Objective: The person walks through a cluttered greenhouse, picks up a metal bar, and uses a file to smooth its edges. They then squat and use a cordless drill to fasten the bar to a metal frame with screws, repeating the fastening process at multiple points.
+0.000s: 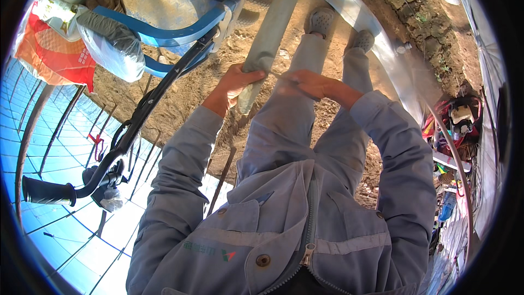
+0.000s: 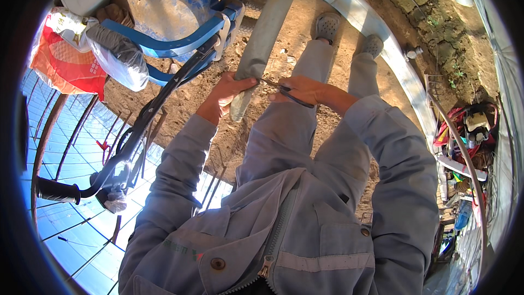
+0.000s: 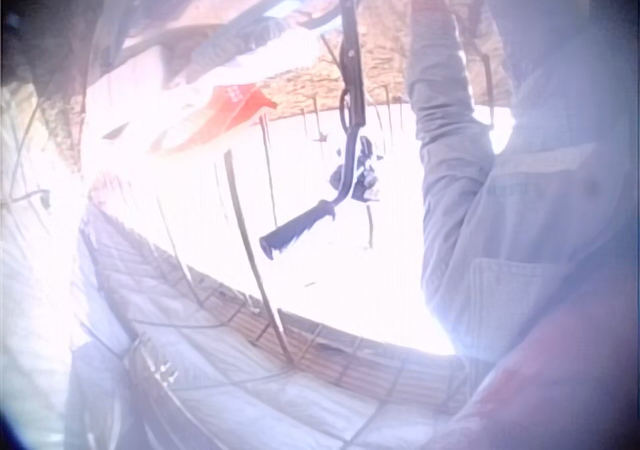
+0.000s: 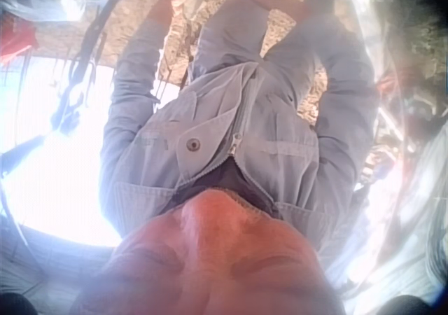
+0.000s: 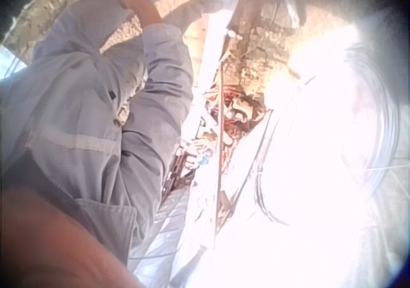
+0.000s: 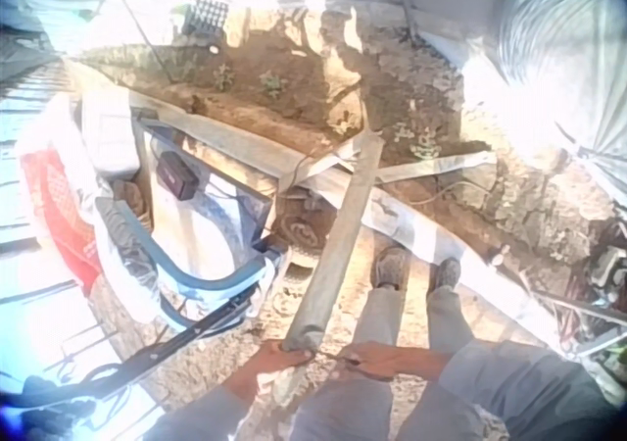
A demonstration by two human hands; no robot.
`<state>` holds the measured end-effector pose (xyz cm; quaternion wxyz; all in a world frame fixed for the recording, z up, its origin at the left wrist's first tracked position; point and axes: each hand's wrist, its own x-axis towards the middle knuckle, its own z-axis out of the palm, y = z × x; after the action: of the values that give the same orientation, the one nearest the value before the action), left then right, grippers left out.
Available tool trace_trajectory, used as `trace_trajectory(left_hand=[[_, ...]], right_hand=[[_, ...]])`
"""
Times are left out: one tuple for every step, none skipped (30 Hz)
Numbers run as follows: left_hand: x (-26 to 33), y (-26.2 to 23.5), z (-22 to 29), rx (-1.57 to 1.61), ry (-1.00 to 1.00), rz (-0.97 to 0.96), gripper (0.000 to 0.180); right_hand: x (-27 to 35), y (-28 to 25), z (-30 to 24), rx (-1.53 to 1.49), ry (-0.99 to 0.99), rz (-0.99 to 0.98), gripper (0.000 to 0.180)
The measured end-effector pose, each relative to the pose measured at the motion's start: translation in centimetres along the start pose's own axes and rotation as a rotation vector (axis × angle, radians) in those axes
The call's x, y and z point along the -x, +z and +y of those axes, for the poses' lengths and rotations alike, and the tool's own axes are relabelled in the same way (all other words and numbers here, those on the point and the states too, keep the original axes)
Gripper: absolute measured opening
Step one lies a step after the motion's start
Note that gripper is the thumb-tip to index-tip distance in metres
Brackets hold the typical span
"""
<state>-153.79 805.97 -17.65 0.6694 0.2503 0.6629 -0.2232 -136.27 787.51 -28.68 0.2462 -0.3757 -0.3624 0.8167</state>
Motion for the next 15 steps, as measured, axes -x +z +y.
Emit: trace_trajectory(left_hand=[[0.0, 0.0, 0.0, 0.0, 0.003, 0.002, 0.037], [0.0, 0.0, 0.1, 0.011, 0.001, -0.005, 0.037], [0.1, 0.0, 0.2, -0.014, 0.009, -0.003, 0.038], [0.1, -0.1, 0.4, -0.027, 0.014, -0.006, 0.038], [0.1, -0.3, 0.6, -0.038, 0.01, -0.001, 0.039], [0.1, -0.5, 0.9, -0.049, 0.018, -0.01, 0.039], [0.1, -0.6, 1.2, -0.058, 0.016, -0.011, 0.039], [0.2, -0.7, 1.4, -0.066, 0.01, -0.004, 0.039], [0.3, -0.7, 1.6, -0.067, 0.012, -0.013, 0.038], [0.3, -0.8, 1.7, -0.067, 0.011, -0.014, 0.038], [0.3, -0.8, 1.9, -0.064, 0.003, -0.018, 0.038], [0.4, -0.8, 2.0, -0.069, 0.011, -0.029, 0.038], [0.4, -0.7, 2.0, -0.072, 0.012, -0.041, 0.038], [0.5, -0.6, 2.0, -0.075, 0.013, -0.053, 0.039], [0.5, -0.5, 2.0, -0.078, 0.007, -0.058, 0.039]], right_hand=[[-0.1, 0.0, -0.2, -0.003, 0.01, -0.017, 0.067], [-0.1, -0.1, -0.3, -0.006, 0.021, -0.034, 0.062], [-0.2, -0.1, -0.6, -0.026, 0.053, -0.048, 0.061], [-0.3, -0.1, -0.7, -0.044, 0.084, -0.063, 0.059], [-0.4, 0.0, -1.0, -0.036, 0.082, -0.07, 0.056], [-0.5, 0.1, -1.1, -0.028, 0.08, -0.076, 0.053], [-0.6, 0.2, -1.2, -0.02, 0.079, -0.083, 0.05], [-0.7, 0.3, -1.3, -0.086, 0.04, -0.043, 0.06], [-0.7, 0.4, -1.4, -0.152, 0.0, -0.003, 0.071], [-0.8, 0.4, -1.4, -0.219, -0.038, 0.039, 0.083], [-0.7, 0.4, -1.3, -0.201, 0.005, -0.002, 0.067], [-0.6, 0.3, -1.3, -0.183, 0.049, -0.044, 0.052], [-0.5, 0.2, -1.3, -0.17, 0.086, -0.054, 0.044], [-0.4, 0.1, -1.3, -0.13, 0.086, -0.078, 0.036], [-0.3, 0.0, -1.4, -0.095, 0.081, -0.069, 0.035]])
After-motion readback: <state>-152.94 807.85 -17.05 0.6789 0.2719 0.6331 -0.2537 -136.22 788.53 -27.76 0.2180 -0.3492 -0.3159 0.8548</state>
